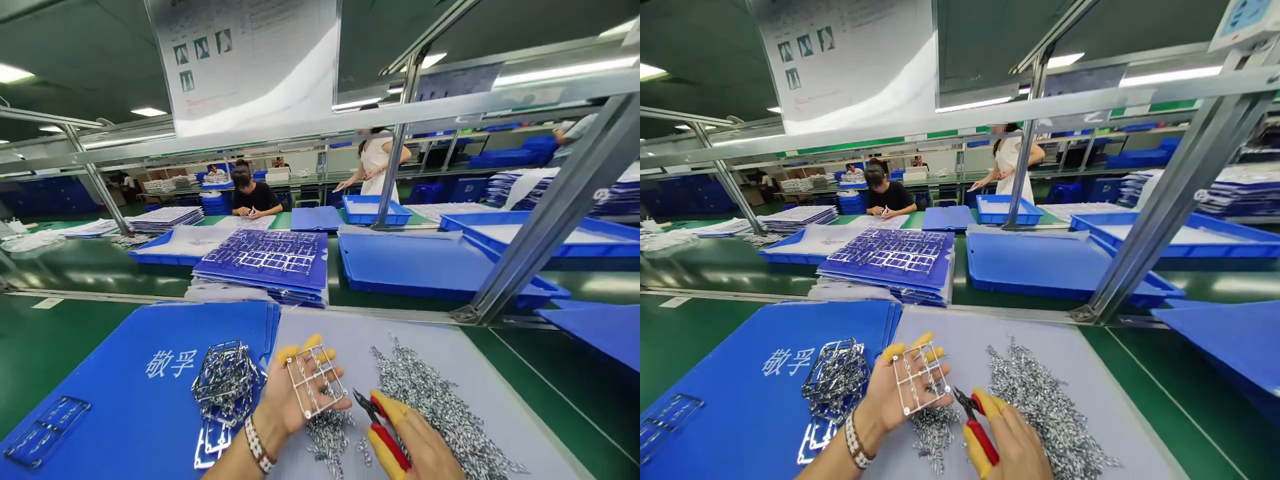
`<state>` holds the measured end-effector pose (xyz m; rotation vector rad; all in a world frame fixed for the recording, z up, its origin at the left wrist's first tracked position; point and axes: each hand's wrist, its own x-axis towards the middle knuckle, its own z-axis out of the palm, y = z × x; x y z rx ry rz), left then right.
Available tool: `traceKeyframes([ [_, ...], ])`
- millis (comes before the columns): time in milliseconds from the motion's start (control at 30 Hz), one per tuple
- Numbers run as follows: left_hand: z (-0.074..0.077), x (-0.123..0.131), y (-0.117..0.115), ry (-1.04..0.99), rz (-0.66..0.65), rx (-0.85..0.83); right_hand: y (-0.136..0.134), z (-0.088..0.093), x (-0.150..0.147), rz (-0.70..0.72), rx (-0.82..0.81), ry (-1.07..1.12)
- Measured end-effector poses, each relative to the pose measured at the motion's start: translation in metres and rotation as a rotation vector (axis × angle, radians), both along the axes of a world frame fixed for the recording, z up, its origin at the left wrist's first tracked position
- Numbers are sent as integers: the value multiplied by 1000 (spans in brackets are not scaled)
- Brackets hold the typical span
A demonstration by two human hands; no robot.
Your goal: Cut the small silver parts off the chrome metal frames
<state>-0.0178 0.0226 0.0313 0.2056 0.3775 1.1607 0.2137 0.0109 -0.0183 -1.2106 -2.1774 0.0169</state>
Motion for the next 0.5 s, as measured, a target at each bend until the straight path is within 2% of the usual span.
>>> traceKeyframes([
  [133,-15,4,2,45,59,-47,-3,24,-32,-17,22,-31],
  [233,-20,8,3,95,110,-70,-2,38,-60,-9,-34,-146],
  [367,-24,13,3,131,161,-52,4,49,-85,-41,-115,-282],
  [500,-28,13,4,138,181,-27,6,55,-91,-47,-188,-317],
])
